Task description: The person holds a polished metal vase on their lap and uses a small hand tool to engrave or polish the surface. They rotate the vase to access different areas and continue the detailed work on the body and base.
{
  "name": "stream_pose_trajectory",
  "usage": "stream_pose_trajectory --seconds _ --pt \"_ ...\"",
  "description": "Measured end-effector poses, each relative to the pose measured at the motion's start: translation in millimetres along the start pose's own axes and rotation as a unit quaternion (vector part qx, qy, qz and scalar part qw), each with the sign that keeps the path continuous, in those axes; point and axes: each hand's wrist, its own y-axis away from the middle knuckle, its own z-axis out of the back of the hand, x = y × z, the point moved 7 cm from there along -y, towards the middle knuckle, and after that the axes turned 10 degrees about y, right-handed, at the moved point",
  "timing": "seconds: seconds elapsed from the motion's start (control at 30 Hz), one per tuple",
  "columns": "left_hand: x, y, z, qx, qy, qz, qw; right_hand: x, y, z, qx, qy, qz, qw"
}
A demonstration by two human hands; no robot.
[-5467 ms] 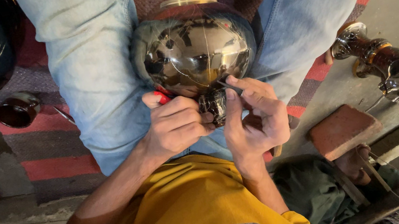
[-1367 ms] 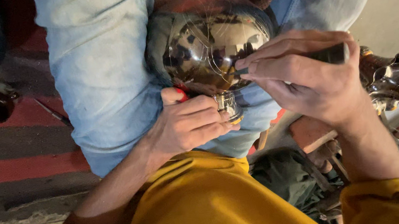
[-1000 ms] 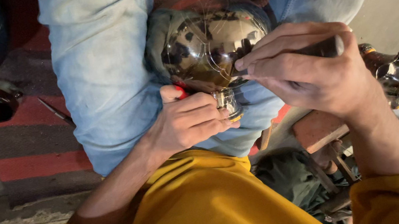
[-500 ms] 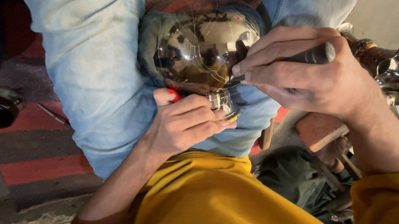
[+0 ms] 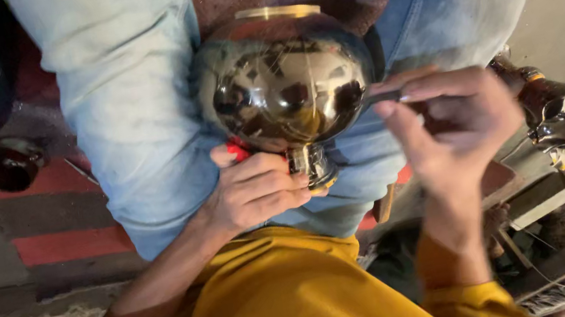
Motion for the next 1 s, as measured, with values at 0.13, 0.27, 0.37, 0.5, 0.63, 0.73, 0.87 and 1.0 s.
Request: stream_pose_trajectory --seconds 0.13,0.27,0.37,0.5,0.63,0.73,0.87,1.0 --pt "0.9 -3.4 -8.0 -0.007 -0.02 0.0 1.0 -15.8 25.9 -6.8 -0.078 -0.11 -0.163 0.977" --pt "0.2 -6.9 -12.7 -0.007 -0.033 0.001 0.999 -14.5 29.3 -4.3 -0.103 -0.065 -0.168 0.978" --pt "1.0 -9.2 -13.5 -0.004 -0.041 0.002 0.999 -13.3 27.9 -4.0 -0.112 -0.046 -0.165 0.979" --pt "1.8 -11.7 -15.3 0.005 -0.038 0.006 0.999 -13.8 27.4 -2.6 -0.122 -0.043 -0.184 0.974" --pt "3.8 -11.3 -17.5 0.025 -0.026 0.004 0.999 -12.6 24.0 -0.9 -0.12 -0.023 -0.174 0.977" --pt "5.4 -10.9 -18.3 0.019 -0.015 0.013 1.0 -13.0 23.9 -1.2 -0.121 -0.021 -0.183 0.975" --pt "4.3 -13.6 -18.3 0.006 -0.027 0.01 1.0 -10.4 24.5 -1.0 -0.112 -0.001 -0.179 0.977" --pt "1.8 -16.9 -17.9 0.001 -0.045 0.013 0.999 -9.3 27.0 -0.1 -0.107 -0.021 -0.18 0.978"
